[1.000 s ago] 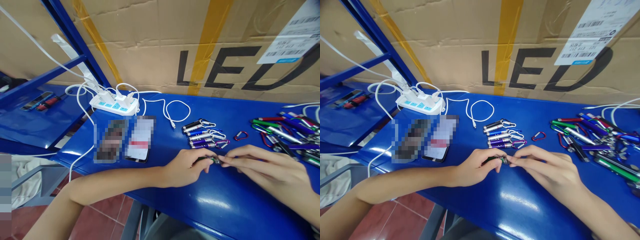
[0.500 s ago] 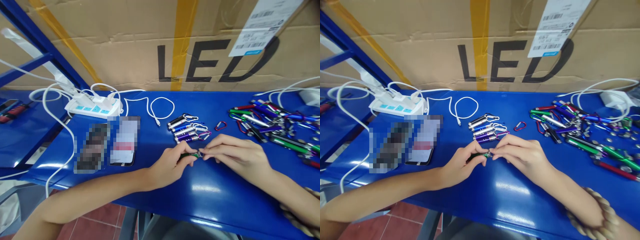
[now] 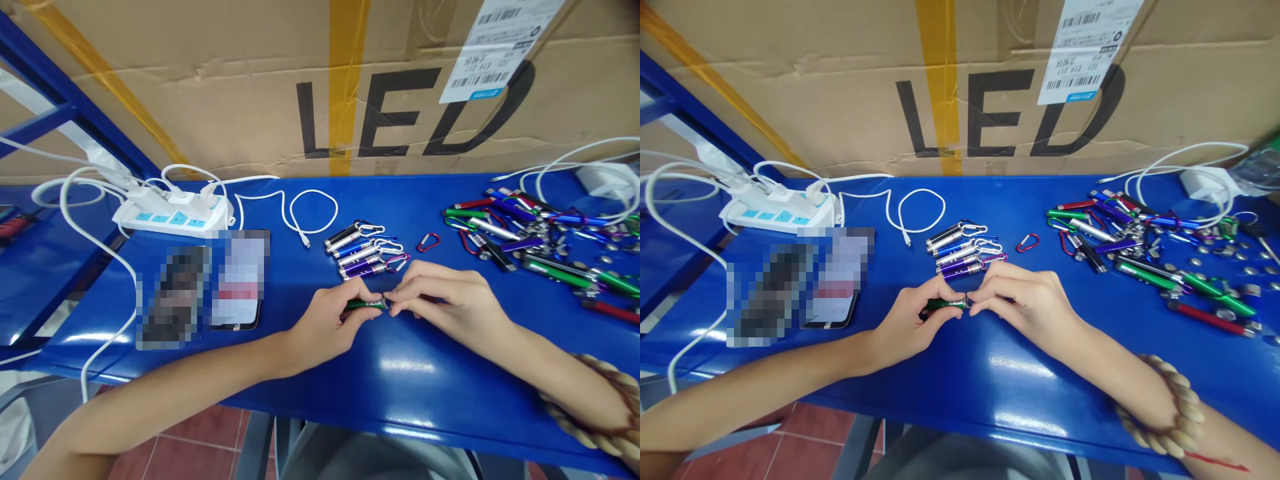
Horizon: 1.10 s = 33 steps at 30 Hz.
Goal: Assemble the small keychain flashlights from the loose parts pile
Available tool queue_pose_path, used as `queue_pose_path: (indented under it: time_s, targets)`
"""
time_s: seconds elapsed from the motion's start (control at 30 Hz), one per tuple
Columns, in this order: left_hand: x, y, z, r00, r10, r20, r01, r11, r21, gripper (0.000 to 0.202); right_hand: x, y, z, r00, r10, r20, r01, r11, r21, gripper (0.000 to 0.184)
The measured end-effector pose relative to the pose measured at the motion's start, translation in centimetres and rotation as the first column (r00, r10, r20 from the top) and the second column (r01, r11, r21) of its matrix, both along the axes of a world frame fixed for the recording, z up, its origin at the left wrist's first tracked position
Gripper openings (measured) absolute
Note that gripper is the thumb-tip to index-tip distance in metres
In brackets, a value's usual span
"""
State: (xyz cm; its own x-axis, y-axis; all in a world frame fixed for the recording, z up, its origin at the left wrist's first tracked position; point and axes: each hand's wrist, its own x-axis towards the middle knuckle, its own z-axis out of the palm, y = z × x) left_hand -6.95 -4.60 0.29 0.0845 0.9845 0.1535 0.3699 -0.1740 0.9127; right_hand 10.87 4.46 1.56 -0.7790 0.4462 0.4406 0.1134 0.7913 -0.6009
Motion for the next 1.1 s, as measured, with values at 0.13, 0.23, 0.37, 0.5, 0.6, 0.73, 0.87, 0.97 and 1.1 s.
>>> queue_pose_path:
  time_s: [0.13, 0.23, 0.37, 0.5, 0.6, 0.73, 0.87, 0.97, 1.1]
  targets:
    - [-0.1, 0.0, -0.2, 1.0, -0.006, -0.014, 0.008, 0.996, 0.091, 0.007, -0.4, -0.4, 0.1, 0.998, -0.06, 0.012, 0.06, 0.995, -0.084, 0.019]
    - [-0.1, 0.1, -0.3, 0.999, 0.009, -0.036, -0.003, 0.986, 0.167, 0.008, -0.9, -0.7, 0.4, 0.99, -0.129, 0.049, 0.136, 0.973, -0.188, 0.027]
    - [-0.1, 0.1, -0.3, 0.998, 0.031, -0.048, -0.021, 0.98, 0.2, 0.009, -1.3, -1.1, 0.8, 0.97, -0.208, 0.125, 0.24, 0.905, -0.352, 0.033]
    - [0.0, 0.1, -0.3, 0.998, 0.035, -0.058, -0.022, 0.978, 0.206, 0.009, -1.4, -1.0, 0.8, 0.961, -0.214, 0.177, 0.275, 0.818, -0.505, 0.037]
    - [0.1, 0.1, -0.2, 0.998, 0.033, -0.05, -0.023, 0.979, 0.203, 0.005, -1.3, -0.7, 0.7, 0.96, -0.188, 0.206, 0.275, 0.766, -0.581, 0.037]
    - [0.1, 0.1, 0.2, 0.998, 0.014, -0.06, -0.006, 0.991, 0.137, 0.015, -1.3, -0.5, 0.7, 0.959, -0.192, 0.208, 0.28, 0.747, -0.603, 0.038]
    - [0.1, 0.0, 0.5, 0.998, -0.009, -0.065, 0.015, 0.995, 0.094, 0.021, -1.1, -0.5, 0.7, 0.959, -0.198, 0.205, 0.282, 0.759, -0.586, 0.038]
    - [0.1, -0.1, 0.6, 0.997, -0.018, -0.074, 0.026, 0.994, 0.102, 0.021, -1.1, -0.6, 0.7, 0.957, -0.217, 0.195, 0.289, 0.798, -0.529, 0.038]
    - [0.2, 0.1, 0.6, 0.999, -0.006, -0.042, 0.009, 0.998, 0.069, 0.021, -1.1, -0.7, 0.6, 0.962, -0.24, 0.127, 0.27, 0.888, -0.371, 0.03]
